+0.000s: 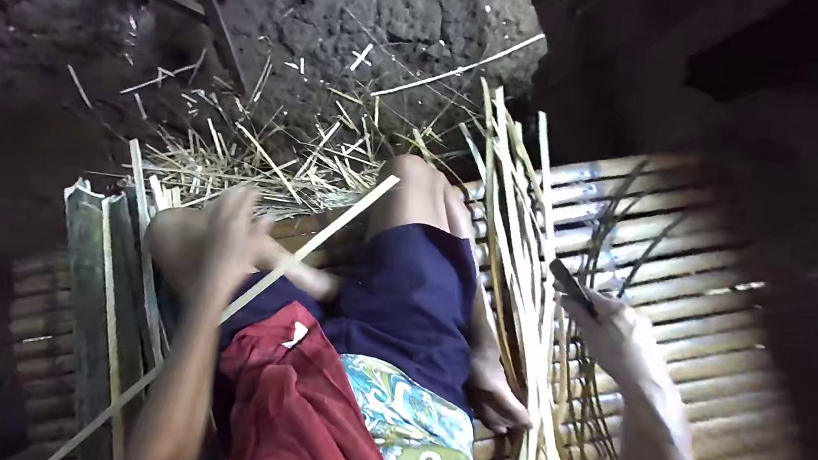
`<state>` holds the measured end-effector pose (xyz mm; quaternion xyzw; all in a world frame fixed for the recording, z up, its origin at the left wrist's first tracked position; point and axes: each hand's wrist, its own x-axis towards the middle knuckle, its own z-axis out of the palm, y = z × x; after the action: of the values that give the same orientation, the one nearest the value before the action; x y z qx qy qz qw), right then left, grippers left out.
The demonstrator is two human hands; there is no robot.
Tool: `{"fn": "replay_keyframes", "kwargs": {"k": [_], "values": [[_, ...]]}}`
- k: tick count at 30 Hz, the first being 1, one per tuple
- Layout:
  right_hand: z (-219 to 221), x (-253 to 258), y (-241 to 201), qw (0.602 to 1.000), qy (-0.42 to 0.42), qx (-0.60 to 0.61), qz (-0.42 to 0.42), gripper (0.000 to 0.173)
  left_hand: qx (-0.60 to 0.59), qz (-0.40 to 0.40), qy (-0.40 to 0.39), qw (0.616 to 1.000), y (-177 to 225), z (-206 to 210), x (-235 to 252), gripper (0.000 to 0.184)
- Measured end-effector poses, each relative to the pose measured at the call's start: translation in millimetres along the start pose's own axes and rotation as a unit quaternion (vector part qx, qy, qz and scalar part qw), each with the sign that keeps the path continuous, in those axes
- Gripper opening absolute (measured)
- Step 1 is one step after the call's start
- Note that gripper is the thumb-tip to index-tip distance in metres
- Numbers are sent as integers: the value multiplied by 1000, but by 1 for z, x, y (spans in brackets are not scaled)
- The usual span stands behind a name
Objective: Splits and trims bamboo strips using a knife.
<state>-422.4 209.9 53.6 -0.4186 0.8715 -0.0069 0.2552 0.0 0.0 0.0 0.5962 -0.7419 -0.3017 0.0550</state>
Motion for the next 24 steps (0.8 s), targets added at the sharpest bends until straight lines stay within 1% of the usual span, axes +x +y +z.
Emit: {"fn": "replay_keyframes", "kwargs": {"k": [1, 2, 3, 4, 5, 6, 8, 11, 14, 16, 19, 24], "values": [[6, 8, -12, 999, 2, 37, -31, 28, -42, 36, -25, 998, 36, 18, 23, 47], [11, 14, -26, 996, -12, 76, -46, 29, -73, 55, -61, 994, 66, 36, 42, 49], [15, 18, -40, 992, -32, 114, -49, 32, -96, 58, -111, 987, 91, 52, 57, 52], [20, 19, -53, 985, -52, 157, -51, 33, -117, 59, -153, 980, 108, 66, 67, 52], [24, 20, -63, 974, -73, 205, -57, 31, -145, 65, -179, 971, 120, 77, 71, 47], [28, 22, -70, 959, -94, 257, -66, 26, -169, 78, -194, 963, 126, 82, 70, 41], [30, 23, -81, 923, -143, 350, -77, 21, -224, 83, -232, 943, 129, 77, 52, 37], [27, 20, -99, 859, -252, 433, -105, 24, -340, 84, -259, 900, 117, 56, 2, 27], [22, 16, -114, 810, -357, 440, -153, 27, -417, 75, -257, 869, 107, 47, -33, 21], [20, 15, -121, 783, -416, 420, -192, 29, -432, 72, -241, 866, 104, 43, -47, 18], [13, 13, -126, 769, -450, 388, -235, 28, -437, 73, -222, 869, 102, 36, -57, 13], [1, 11, -132, 786, -434, 332, -288, 24, -448, 75, -223, 863, 100, 29, -58, 11]]}}
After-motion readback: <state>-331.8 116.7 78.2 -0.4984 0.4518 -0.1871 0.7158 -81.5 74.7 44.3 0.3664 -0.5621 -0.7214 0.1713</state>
